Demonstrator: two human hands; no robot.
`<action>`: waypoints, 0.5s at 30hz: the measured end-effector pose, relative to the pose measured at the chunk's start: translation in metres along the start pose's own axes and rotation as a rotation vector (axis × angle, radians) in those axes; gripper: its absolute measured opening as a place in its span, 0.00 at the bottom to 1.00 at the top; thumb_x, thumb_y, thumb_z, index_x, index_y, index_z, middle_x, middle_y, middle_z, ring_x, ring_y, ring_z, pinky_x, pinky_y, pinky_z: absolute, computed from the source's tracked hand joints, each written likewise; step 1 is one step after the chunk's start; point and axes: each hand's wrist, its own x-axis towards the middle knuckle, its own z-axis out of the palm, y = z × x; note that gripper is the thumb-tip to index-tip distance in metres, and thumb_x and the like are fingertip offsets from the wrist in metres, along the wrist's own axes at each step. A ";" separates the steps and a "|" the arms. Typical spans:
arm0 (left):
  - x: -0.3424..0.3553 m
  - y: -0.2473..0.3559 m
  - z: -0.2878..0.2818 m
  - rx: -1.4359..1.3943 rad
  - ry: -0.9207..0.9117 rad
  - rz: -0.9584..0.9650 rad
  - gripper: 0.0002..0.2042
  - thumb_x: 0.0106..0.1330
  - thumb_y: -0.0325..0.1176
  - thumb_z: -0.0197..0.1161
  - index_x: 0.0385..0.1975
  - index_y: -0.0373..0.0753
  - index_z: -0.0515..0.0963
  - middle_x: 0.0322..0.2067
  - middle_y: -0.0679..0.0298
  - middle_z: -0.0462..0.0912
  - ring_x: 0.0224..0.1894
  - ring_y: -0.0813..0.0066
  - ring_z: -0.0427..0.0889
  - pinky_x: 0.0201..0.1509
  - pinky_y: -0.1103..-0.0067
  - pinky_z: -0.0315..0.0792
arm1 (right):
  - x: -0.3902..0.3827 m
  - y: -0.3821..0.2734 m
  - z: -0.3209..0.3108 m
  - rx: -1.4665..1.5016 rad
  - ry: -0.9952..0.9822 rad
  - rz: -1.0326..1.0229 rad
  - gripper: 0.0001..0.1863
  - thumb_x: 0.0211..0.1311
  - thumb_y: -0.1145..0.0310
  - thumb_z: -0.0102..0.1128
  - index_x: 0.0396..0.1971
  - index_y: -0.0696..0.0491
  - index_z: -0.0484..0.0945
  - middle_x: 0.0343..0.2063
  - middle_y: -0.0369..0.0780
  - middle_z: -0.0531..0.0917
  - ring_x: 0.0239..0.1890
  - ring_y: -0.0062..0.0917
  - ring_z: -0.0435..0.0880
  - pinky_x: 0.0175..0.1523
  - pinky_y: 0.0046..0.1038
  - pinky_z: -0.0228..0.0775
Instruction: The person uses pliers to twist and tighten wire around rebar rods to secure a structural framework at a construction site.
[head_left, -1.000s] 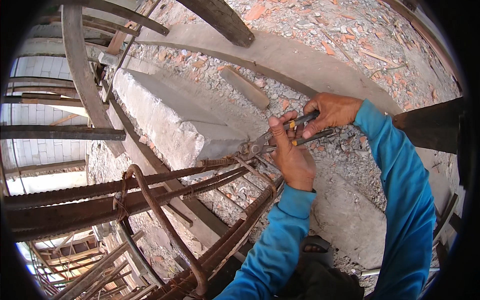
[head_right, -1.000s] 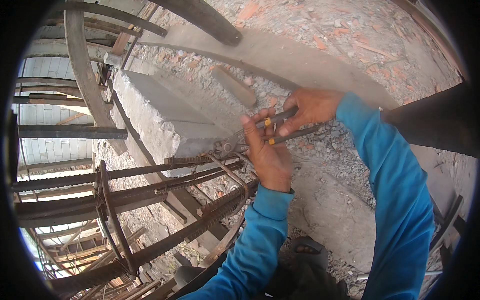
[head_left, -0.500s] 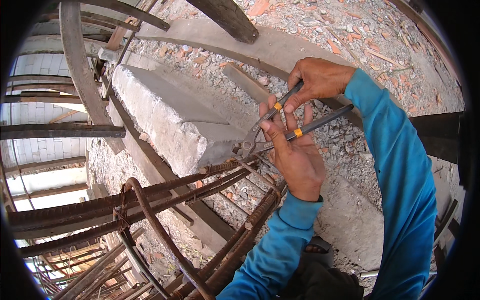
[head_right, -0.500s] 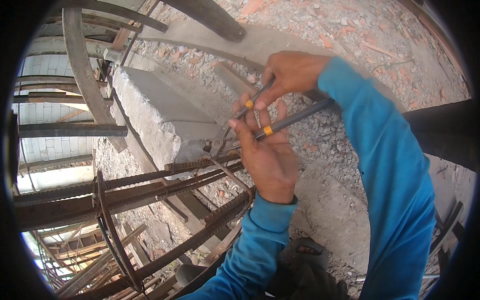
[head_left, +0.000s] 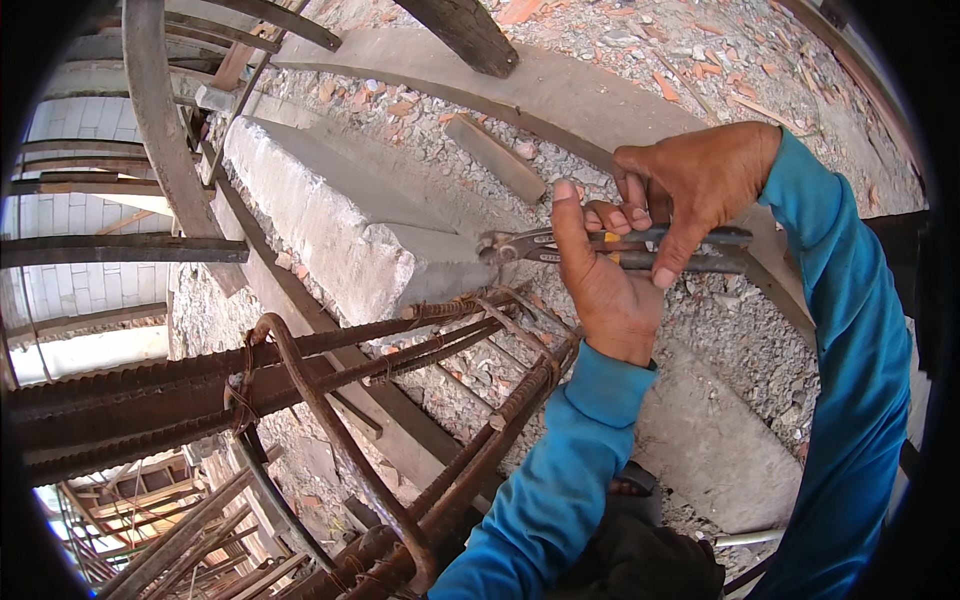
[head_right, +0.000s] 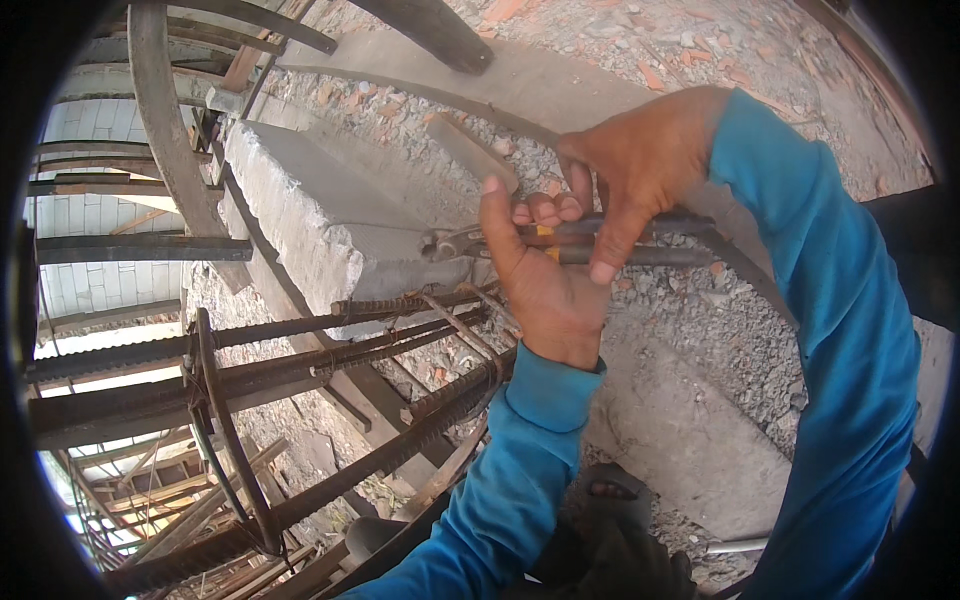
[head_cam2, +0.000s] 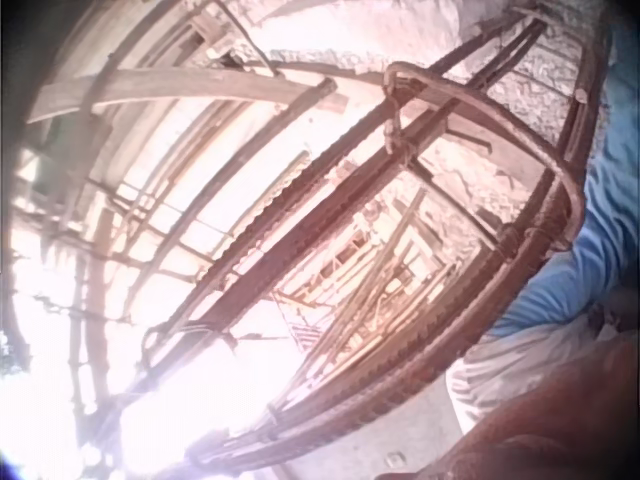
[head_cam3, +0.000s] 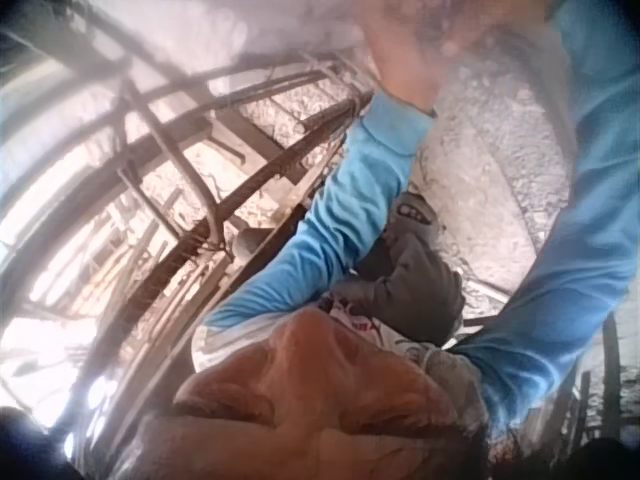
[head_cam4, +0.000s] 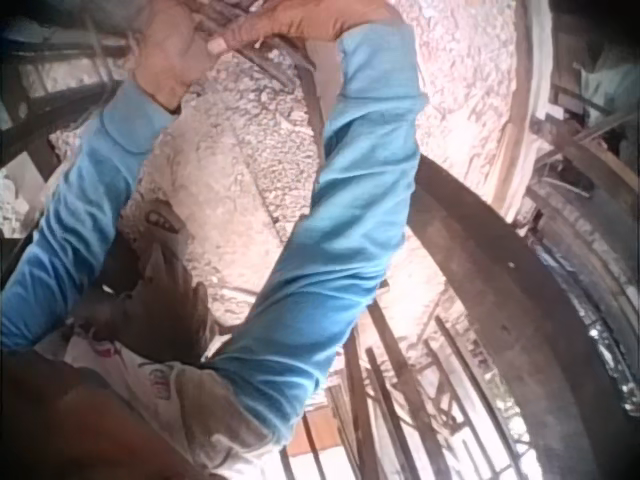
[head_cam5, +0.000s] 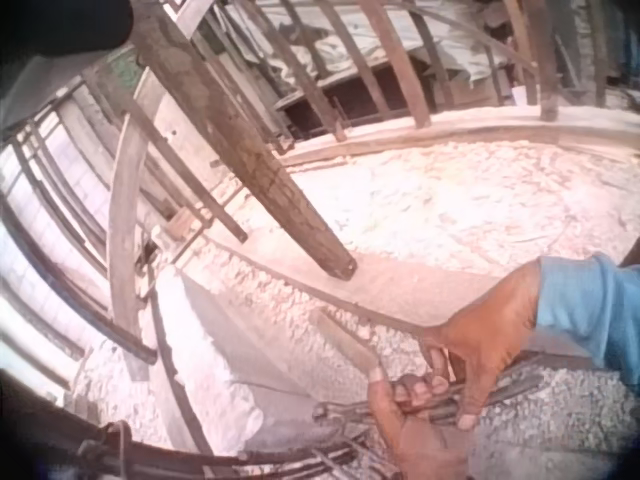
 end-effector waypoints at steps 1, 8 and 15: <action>0.000 -0.002 -0.007 -0.002 0.002 0.014 0.17 0.65 0.48 0.61 0.23 0.47 0.63 0.24 0.70 0.68 0.33 0.73 0.71 0.46 0.74 0.72 | 0.000 0.004 0.009 -0.008 -0.005 -0.010 0.40 0.44 0.54 0.78 0.50 0.64 0.68 0.34 0.42 0.78 0.39 0.25 0.79 0.41 0.29 0.72; -0.026 -0.021 -0.023 0.268 0.010 -0.161 0.25 0.67 0.60 0.51 0.44 0.40 0.69 0.35 0.63 0.75 0.40 0.71 0.75 0.52 0.74 0.72 | 0.000 0.045 0.079 0.519 0.373 -0.351 0.24 0.55 0.61 0.69 0.47 0.60 0.74 0.38 0.42 0.83 0.40 0.27 0.81 0.44 0.29 0.71; -0.012 0.016 -0.003 0.096 -0.197 0.246 0.32 0.73 0.57 0.36 0.67 0.38 0.50 0.67 0.55 0.56 0.70 0.65 0.53 0.75 0.67 0.48 | 0.033 -0.005 0.025 -0.262 0.723 -0.260 0.21 0.47 0.56 0.71 0.35 0.57 0.84 0.32 0.45 0.83 0.36 0.41 0.81 0.41 0.34 0.71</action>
